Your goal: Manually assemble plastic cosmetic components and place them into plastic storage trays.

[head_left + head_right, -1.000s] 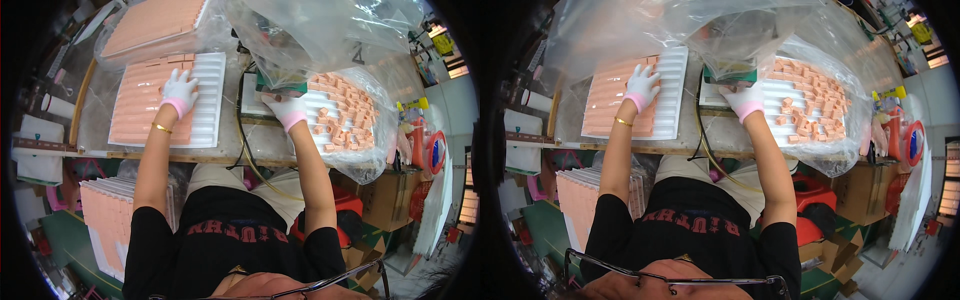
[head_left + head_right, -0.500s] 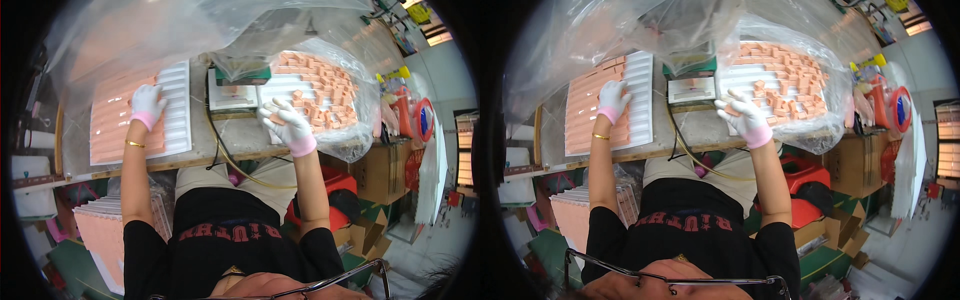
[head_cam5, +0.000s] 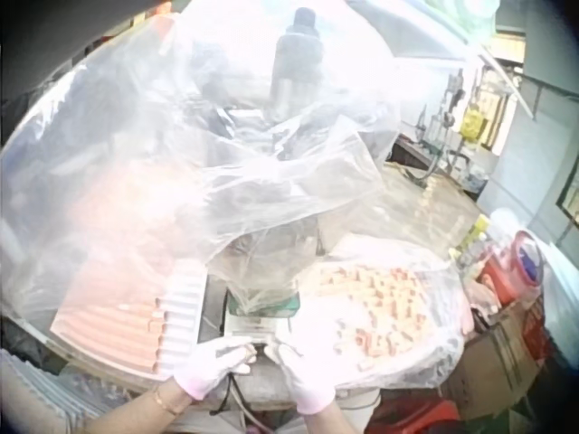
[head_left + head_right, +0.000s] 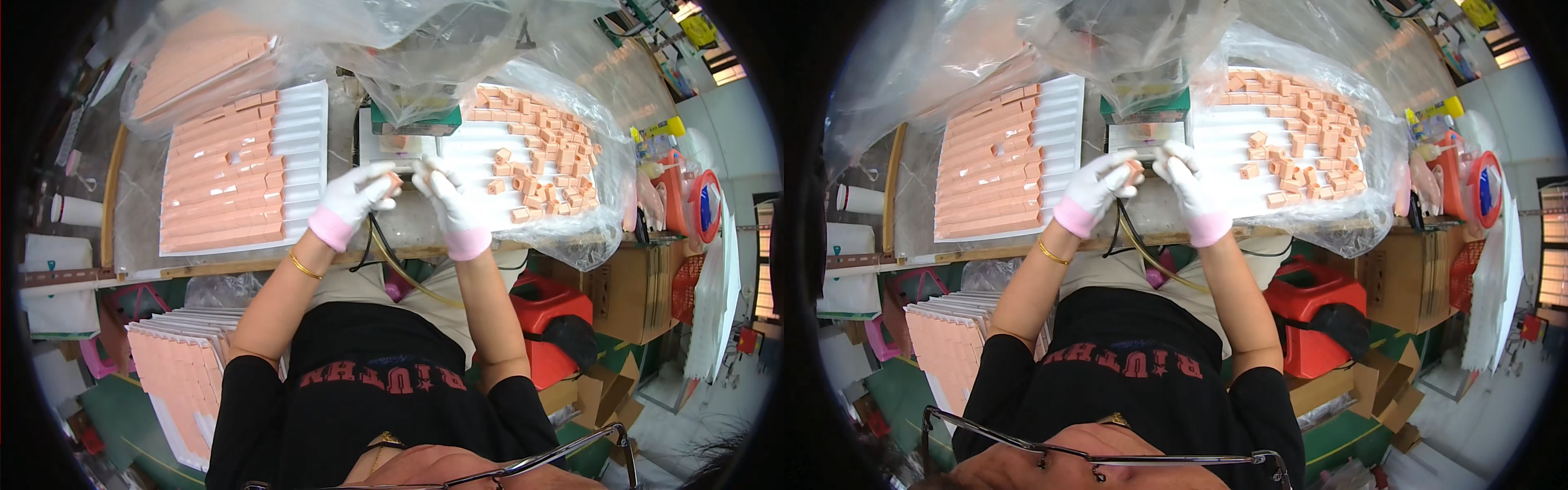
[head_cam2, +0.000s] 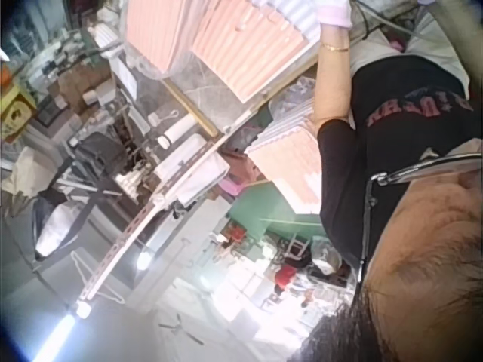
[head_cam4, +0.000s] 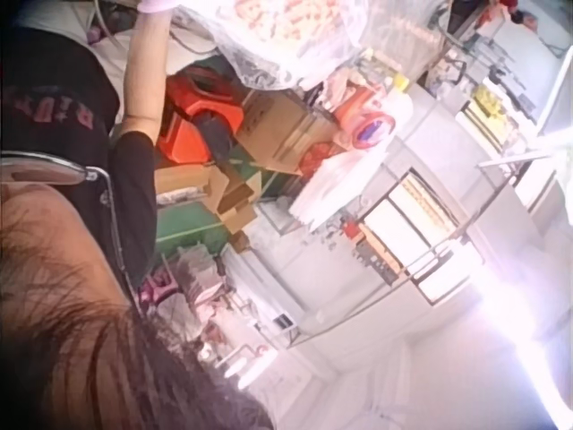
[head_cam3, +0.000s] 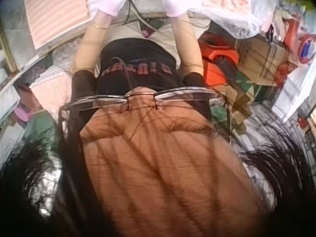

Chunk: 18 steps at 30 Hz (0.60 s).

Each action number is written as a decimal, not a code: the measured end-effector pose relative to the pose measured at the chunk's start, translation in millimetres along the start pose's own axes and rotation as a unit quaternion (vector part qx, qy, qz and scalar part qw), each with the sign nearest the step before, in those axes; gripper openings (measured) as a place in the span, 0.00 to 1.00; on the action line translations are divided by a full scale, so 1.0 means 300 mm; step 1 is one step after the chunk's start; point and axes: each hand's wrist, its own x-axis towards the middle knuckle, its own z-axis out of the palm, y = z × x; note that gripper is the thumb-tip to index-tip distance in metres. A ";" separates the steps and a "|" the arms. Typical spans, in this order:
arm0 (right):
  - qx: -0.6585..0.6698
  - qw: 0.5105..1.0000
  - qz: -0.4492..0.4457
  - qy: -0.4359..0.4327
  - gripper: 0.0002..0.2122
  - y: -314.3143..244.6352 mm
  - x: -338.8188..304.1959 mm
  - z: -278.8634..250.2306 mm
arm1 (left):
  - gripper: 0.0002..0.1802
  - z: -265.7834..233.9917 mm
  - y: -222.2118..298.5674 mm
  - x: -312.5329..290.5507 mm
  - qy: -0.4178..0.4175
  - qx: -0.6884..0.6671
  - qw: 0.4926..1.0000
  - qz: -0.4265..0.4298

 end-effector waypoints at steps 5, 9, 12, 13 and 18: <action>0.002 0.995 -0.102 0.021 0.13 0.033 0.035 0.068 | 0.22 0.073 -0.059 -0.006 -0.044 -0.122 0.991 -0.036; 0.014 0.995 -0.097 0.000 0.10 0.025 0.025 0.054 | 0.21 0.083 -0.095 0.022 -0.064 -0.184 0.980 -0.049; -0.011 0.995 -0.100 -0.018 0.10 0.025 0.021 0.043 | 0.20 0.084 -0.102 0.021 -0.072 -0.183 0.978 -0.064; -0.029 0.994 -0.100 -0.019 0.10 0.022 0.021 0.042 | 0.20 0.086 -0.104 0.020 -0.078 -0.194 0.976 -0.059; -0.028 0.985 -0.163 -0.045 0.09 0.062 0.017 0.011 | 0.22 0.107 -0.125 0.022 -0.105 -0.258 0.959 -0.043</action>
